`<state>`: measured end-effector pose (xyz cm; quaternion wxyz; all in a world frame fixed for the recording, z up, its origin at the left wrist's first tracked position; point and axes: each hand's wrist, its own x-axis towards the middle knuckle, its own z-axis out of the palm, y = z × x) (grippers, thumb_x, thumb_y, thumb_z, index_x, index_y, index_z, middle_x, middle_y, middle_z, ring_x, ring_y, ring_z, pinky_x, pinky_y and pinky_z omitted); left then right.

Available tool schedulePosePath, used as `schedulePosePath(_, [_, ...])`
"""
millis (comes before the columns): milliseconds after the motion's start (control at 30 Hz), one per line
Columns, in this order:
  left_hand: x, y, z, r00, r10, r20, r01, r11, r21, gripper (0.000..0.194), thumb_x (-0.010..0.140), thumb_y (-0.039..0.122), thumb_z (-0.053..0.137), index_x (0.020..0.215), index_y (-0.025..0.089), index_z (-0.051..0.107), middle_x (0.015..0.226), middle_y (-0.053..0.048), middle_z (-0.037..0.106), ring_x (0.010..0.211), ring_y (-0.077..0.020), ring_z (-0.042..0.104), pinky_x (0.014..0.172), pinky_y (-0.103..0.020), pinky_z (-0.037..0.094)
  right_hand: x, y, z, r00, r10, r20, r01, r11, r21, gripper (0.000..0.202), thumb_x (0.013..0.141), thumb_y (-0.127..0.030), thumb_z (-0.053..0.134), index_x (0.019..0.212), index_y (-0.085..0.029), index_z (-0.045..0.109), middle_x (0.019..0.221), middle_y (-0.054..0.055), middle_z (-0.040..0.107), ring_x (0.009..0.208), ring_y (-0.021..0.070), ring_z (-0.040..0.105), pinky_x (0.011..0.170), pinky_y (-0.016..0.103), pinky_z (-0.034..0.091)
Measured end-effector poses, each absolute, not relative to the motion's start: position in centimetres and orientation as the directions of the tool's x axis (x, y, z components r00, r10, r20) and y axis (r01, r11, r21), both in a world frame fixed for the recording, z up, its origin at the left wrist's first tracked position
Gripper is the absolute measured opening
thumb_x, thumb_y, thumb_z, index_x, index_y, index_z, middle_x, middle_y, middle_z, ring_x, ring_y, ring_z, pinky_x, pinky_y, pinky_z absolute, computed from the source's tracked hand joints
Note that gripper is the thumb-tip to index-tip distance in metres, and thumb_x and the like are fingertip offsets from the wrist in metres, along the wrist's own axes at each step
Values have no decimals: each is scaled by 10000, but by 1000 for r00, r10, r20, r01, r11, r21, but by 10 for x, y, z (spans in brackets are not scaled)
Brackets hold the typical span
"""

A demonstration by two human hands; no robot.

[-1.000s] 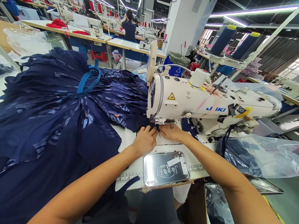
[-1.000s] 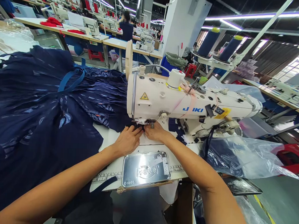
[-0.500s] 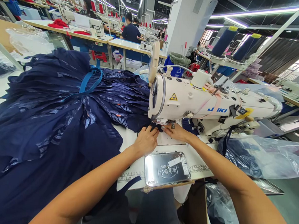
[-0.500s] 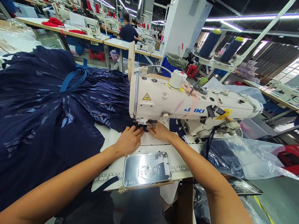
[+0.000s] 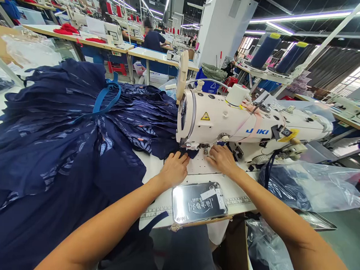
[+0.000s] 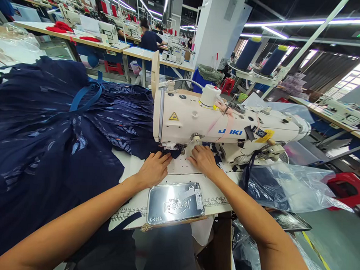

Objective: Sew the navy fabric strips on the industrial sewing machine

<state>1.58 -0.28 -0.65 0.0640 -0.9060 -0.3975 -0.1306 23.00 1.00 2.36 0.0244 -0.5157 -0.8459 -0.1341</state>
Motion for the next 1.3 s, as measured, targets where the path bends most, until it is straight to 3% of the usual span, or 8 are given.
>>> schedulePosePath(100, [15, -2, -6, 640, 710, 296, 739, -674, 19, 392, 811, 193, 390, 1165, 103, 534, 1219, -106, 538, 948, -262, 456, 747, -398, 362, 215, 16, 20, -621, 750, 226, 783, 591, 194, 263, 888, -217, 405, 1051, -136, 593, 1004, 123, 613, 892, 224, 532, 759, 339, 351])
schedulePosePath(200, [13, 1, -5, 589, 751, 298, 752, -645, 139, 354, 820, 200, 411, 1135, 127, 555, 1171, -82, 577, 944, -251, 472, 763, -398, 391, 200, 27, 13, -702, 683, 201, 707, 701, 90, 283, 883, -150, 396, 1065, -182, 609, 1035, 81, 639, 921, 196, 557, 802, 321, 378])
schedulePosePath(333, [9, 8, -5, 405, 861, 306, 756, -504, 418, 261, 825, 195, 458, 1034, 147, 607, 983, -55, 647, 878, -181, 536, 766, -308, 438, 187, 39, 8, -575, 801, 166, 800, 593, -93, 243, 867, -165, 447, 966, -207, 664, 953, 39, 681, 889, 176, 593, 807, 298, 406])
schedulePosePath(400, [10, 10, -5, 330, 898, 289, 765, -435, 476, 228, 824, 176, 466, 978, 152, 632, 893, -44, 653, 793, -152, 567, 730, -271, 448, 183, 40, 9, -516, 846, 133, 830, 533, -167, 236, 865, -181, 458, 970, -219, 666, 942, 24, 687, 885, 170, 602, 807, 295, 415])
schedulePosePath(567, [16, 12, -3, 279, 926, 255, 830, -366, 421, 193, 814, 168, 492, 900, 170, 665, 821, -37, 661, 739, -160, 598, 705, -270, 438, 173, 34, 11, -433, 897, 87, 847, 438, -300, 235, 867, -228, 457, 970, -237, 668, 916, -3, 693, 874, 157, 618, 787, 269, 438])
schedulePosePath(833, [25, 13, -1, 295, 918, 266, 850, -379, 365, 212, 818, 153, 451, 779, 161, 659, 796, -65, 662, 769, -186, 602, 710, -288, 407, 163, 27, 10, -324, 933, 155, 888, 356, -290, 213, 826, -195, 515, 989, -196, 653, 1000, 40, 667, 985, 198, 573, 860, 307, 418])
schedulePosePath(1133, [29, 16, 0, 247, 937, 246, 863, -328, 385, 139, 744, 111, 485, 712, 169, 607, 671, -14, 614, 651, -153, 572, 614, -252, 369, 174, 29, -3, -330, 928, 170, 834, 371, -409, 203, 802, -172, 538, 971, -184, 650, 957, 55, 665, 863, 189, 588, 777, 300, 425])
schedulePosePath(1300, [32, 15, -1, 226, 939, 259, 869, -314, 382, 133, 737, 96, 480, 722, 161, 595, 680, -23, 601, 665, -166, 566, 637, -270, 366, 176, 33, -4, -317, 941, 123, 798, 334, -502, 156, 781, -176, 536, 868, -183, 665, 800, 32, 656, 755, 177, 572, 699, 290, 407])
